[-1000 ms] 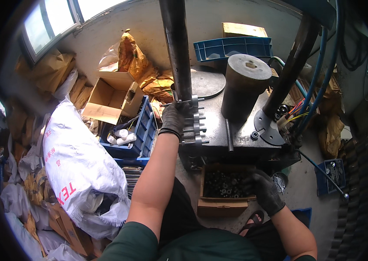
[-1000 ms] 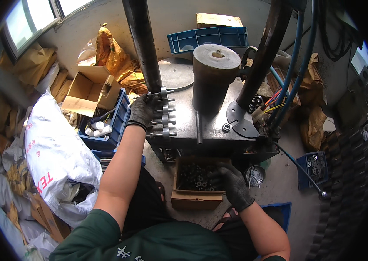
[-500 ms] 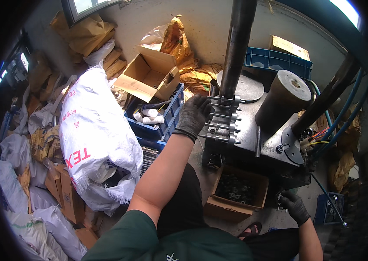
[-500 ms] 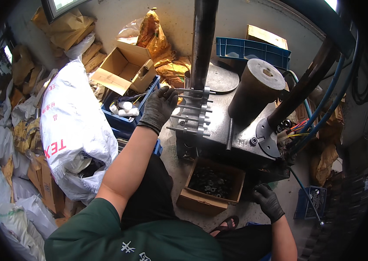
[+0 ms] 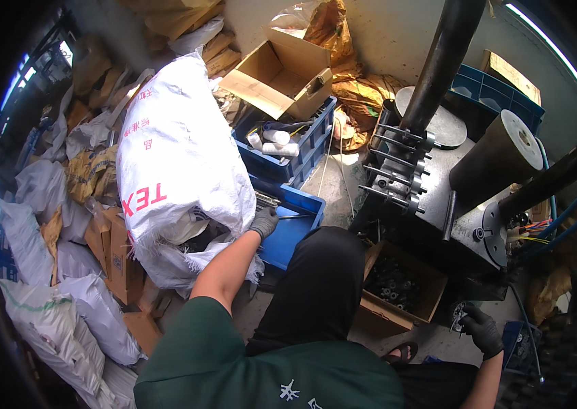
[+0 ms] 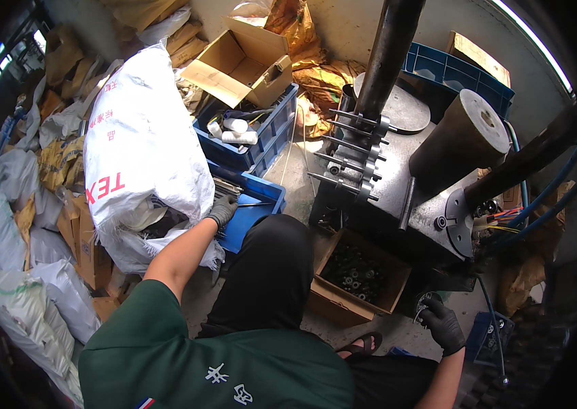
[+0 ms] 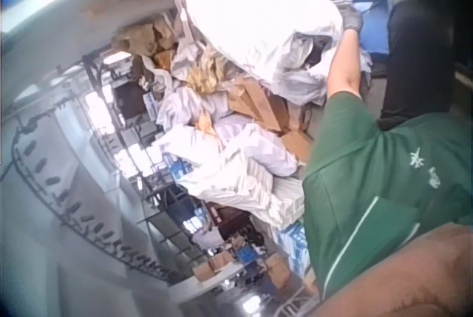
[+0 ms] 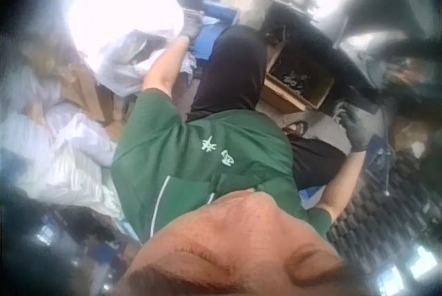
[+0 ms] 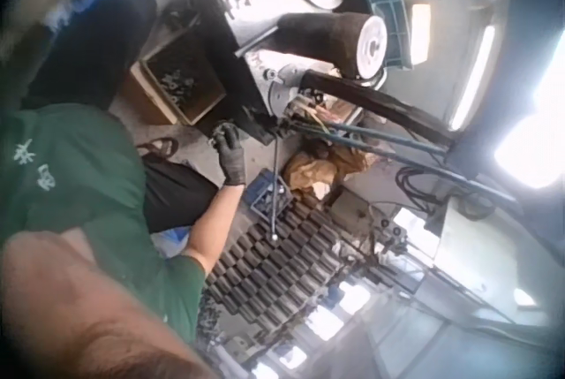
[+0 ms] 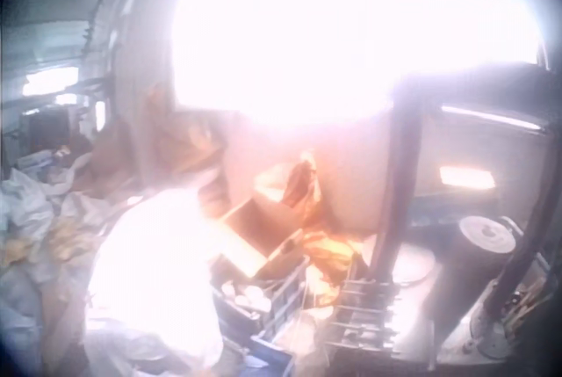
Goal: The person assembles metal parts by fitting bearings and discs onto metal shafts, press-fitting them together using a press machine, and placing the assembled shafts onto a rack.
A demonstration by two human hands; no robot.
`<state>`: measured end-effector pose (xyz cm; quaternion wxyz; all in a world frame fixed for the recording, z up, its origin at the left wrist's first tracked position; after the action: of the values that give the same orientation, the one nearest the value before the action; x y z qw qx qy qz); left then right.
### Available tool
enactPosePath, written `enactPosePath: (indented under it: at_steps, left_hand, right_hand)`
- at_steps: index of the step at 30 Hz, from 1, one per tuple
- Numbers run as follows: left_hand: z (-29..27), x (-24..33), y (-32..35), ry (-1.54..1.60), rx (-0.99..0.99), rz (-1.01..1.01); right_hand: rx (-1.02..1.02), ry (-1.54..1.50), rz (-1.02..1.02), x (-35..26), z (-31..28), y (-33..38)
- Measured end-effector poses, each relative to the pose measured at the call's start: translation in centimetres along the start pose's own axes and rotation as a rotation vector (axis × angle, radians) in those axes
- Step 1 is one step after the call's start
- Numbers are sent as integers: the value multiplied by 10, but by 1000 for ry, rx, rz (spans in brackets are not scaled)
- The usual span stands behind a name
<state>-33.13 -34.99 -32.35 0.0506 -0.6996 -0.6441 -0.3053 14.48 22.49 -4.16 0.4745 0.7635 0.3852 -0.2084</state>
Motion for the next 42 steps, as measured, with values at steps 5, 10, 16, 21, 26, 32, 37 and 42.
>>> enactPosePath:
  at_steps: [5,10,16,21,26,32,37,42]
  left_hand:
    - [49,-67,51,-352,-160,-180]
    - [61,-68,55,-499,-340,-198]
    - [92,-86,48,-797,-639,-170]
    - [95,-76,54,-777,-663,-231]
    - [91,-65,45,-781,-627,-201]
    - [90,-23,58,-920,-687,-91]
    - [108,-10,60,-917,-540,51]
    - [84,-44,73,-911,-373,103]
  right_hand:
    - [-6,-58,28,8,-5,-1]
    - [-108,58,25,18,4,-3]
    - [-187,118,-5,9,13,0]
    - [-232,266,22,12,18,-3]
    - [-212,298,-91,15,15,0]
    - [-216,245,20,13,23,-14]
    - [-184,187,23,23,15,-4]
    - [-121,218,-9,22,5,-5]
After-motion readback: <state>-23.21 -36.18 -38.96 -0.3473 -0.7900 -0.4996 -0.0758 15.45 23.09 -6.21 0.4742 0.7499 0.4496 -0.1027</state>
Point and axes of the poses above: each hand's wrist, its own y-axis away from the middle knuckle, its own z-axis out of the palm, x = y × z, the point moved 10 cm from there along -y, towards the middle knuckle, and after that the axes turned 5 degrees about -x, right-handed, at the moved point
